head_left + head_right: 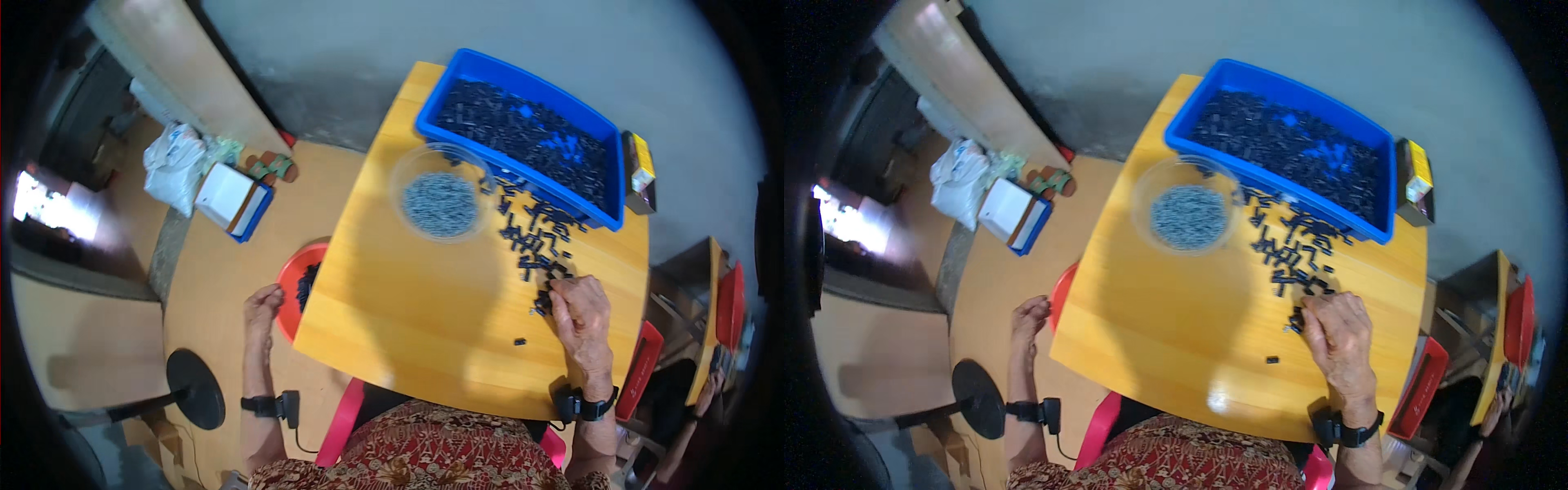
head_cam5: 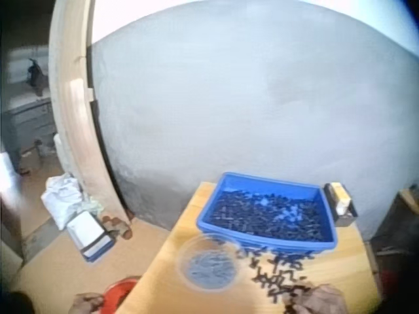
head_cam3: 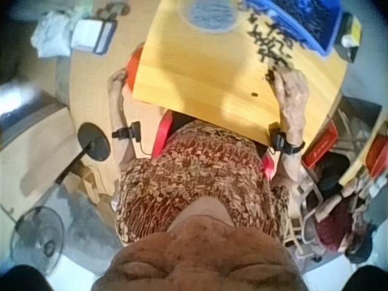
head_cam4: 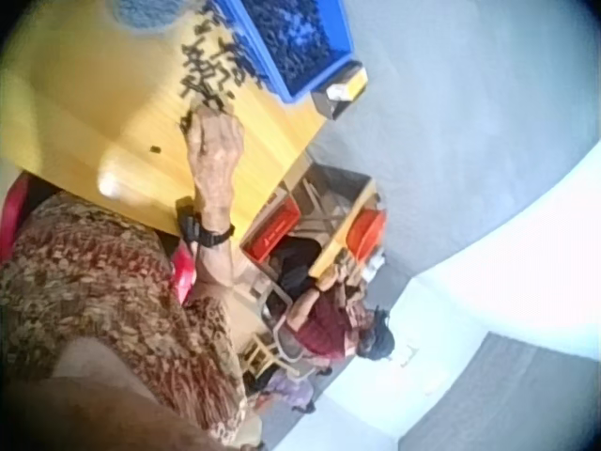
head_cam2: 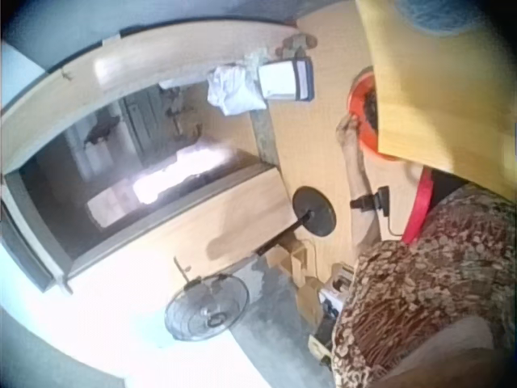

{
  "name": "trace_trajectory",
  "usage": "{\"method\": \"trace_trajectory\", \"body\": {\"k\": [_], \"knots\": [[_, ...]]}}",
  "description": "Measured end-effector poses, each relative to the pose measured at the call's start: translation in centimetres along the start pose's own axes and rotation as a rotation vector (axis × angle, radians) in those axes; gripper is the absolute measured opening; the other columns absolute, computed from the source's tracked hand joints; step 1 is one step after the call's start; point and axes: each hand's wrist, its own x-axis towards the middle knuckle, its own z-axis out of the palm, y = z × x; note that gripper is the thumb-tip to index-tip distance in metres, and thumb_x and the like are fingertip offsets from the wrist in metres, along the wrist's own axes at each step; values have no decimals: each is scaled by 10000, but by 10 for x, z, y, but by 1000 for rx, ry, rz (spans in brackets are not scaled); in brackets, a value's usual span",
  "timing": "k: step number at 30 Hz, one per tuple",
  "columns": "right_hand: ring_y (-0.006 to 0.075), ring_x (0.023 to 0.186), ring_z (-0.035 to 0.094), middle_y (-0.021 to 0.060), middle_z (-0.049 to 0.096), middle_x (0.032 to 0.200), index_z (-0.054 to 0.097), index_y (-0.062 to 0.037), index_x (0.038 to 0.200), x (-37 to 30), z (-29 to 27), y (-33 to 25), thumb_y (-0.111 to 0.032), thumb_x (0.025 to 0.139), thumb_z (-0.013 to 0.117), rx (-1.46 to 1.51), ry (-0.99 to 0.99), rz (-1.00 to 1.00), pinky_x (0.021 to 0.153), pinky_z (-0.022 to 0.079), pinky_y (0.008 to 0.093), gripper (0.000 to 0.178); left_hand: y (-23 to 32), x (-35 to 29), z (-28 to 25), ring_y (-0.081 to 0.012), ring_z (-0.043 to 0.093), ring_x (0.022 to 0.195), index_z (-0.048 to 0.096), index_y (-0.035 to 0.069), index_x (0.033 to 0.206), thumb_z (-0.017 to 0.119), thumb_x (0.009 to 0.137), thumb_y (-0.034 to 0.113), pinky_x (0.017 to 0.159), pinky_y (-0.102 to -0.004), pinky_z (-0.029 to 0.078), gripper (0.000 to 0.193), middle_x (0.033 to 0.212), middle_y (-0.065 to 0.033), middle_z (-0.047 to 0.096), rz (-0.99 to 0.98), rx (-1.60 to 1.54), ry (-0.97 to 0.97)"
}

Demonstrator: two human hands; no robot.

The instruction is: Manual assembly of small black plastic components at a workshop table.

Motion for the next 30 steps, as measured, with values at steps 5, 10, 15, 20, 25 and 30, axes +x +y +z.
{"method": "trace_trajectory", "body": {"k": [5, 10, 15, 20, 25, 30], "knots": [[298, 756, 600, 130, 641, 812, 662, 12, 906, -7, -1, 9, -1, 773, 689, -42, -24, 0, 713, 472, 386, 137, 46, -20, 13, -112, 641, 827, 699, 47, 1023, 661, 919, 148, 763, -256, 505, 150, 886, -41, 702, 222, -237, 52], [287, 768, 605, 120, 652, 829, 670, 0, 922, -13, -4, 15, -1, 779, 686, -33, -50, 24, 716, 476, 381, 143, 125, -85, 72, -127, 642, 889, 674, 51, 1021, 640, 937, 173, 827, -261, 485, 152, 937, -58, 698, 412, -195, -182], [287, 779, 610, 118, 662, 849, 668, 3, 922, -21, -7, 23, -5, 790, 680, -27, -28, 38, 715, 478, 377, 133, 149, -133, 145, -145, 645, 897, 681, 9, 999, 597, 930, 67, 827, -283, 491, 124, 924, -72, 695, 336, -39, -569], [290, 783, 609, 119, 650, 839, 666, -2, 930, -31, -13, 28, -15, 789, 680, -43, -50, 69, 713, 481, 379, 142, 162, -154, 203, -179, 670, 881, 678, -25, 997, 625, 890, 53, 788, -291, 503, 143, 933, -93, 704, 589, 283, -867], [296, 783, 608, 119, 645, 829, 666, -9, 924, -43, -16, 33, -22, 791, 680, -27, -27, 111, 714, 481, 385, 135, 160, -152, 262, -240, 671, 886, 684, 8, 981, 647, 864, 71, 757, -308, 510, 137, 943, -122, 688, 870, 491, -800], [293, 800, 616, 119, 652, 845, 667, -11, 913, -47, -19, 33, -29, 801, 679, 3, 2, 136, 725, 487, 384, 114, 144, -139, 297, -283, 649, 854, 675, 19, 965, 670, 829, 84, 732, -370, 517, 151, 908, -117, 664, 1157, 564, -707]]}}
